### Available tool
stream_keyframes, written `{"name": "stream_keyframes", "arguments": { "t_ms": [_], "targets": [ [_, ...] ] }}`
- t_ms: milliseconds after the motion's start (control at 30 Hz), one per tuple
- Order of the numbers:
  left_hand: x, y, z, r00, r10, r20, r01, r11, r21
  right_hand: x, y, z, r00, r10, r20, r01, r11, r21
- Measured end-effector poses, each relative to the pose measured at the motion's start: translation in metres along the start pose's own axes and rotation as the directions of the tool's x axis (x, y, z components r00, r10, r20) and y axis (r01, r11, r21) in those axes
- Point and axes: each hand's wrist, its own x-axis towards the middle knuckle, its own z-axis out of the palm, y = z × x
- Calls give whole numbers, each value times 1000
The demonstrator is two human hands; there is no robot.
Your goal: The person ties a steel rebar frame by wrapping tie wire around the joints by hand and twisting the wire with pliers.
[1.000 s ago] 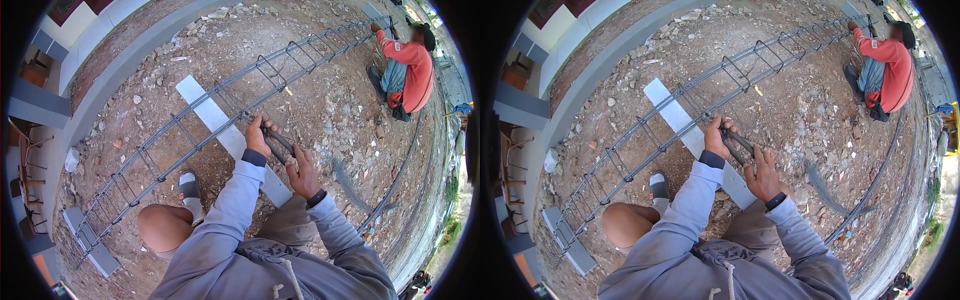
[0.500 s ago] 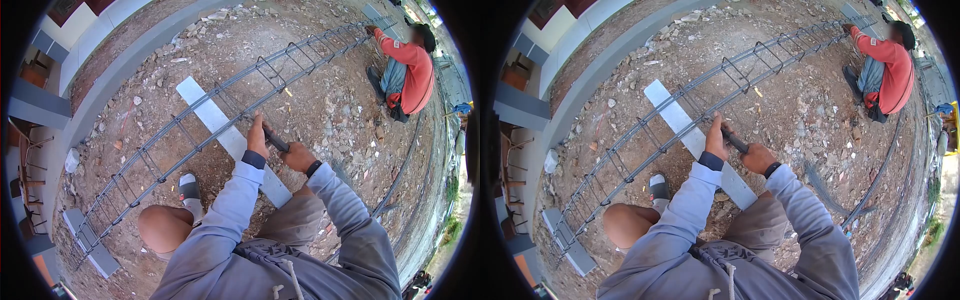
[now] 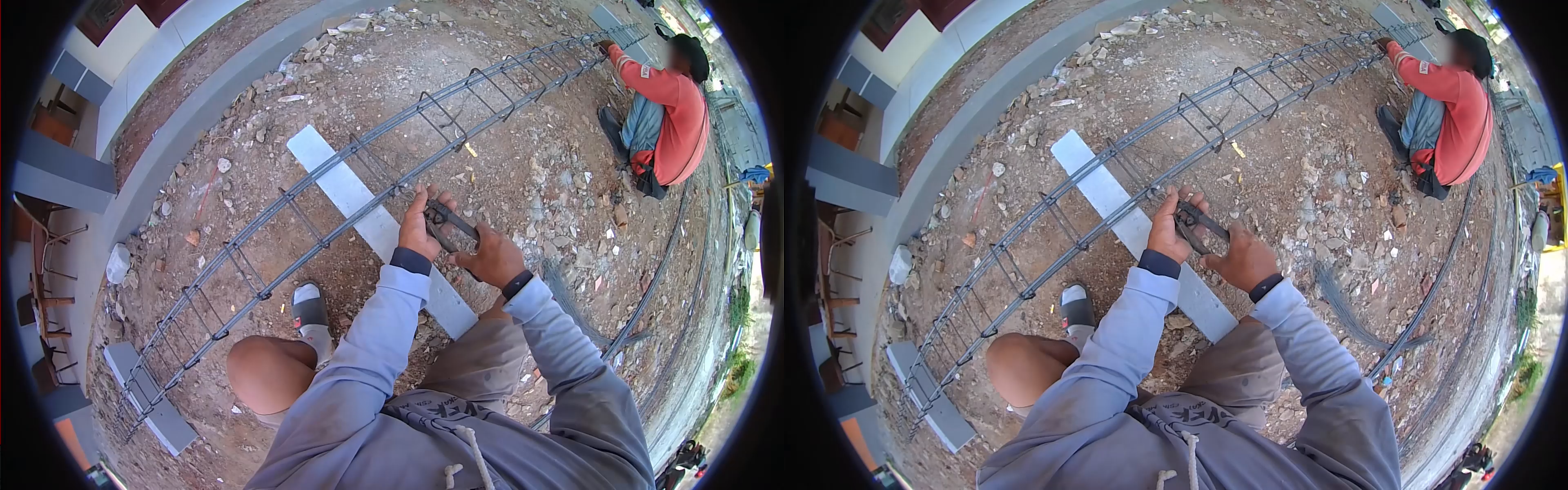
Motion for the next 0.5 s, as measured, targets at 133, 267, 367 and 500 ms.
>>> {"name": "stream_keyframes", "arguments": {
  "t_ms": [133, 267, 367, 500],
  "targets": [
    [8, -1, 10, 989, 4, -146, 0, 1000, 27, -17, 0, 21, 936, -144, -320, 62, 966, -253],
    [14, -8, 17, 976, 14, -218, -15, 1000, -3, 0, -1, 44, 865, -118, -488, -69, 935, -348],
    [13, -11, 23, 966, 43, -256, -45, 999, -2, 8, -2, 36, 922, -32, -386, -82, 958, -274],
    [17, -13, 27, 951, 31, -307, -42, 999, -28, 22, 6, 25, 957, -12, -290, -68, 963, -263]
  ]
}}
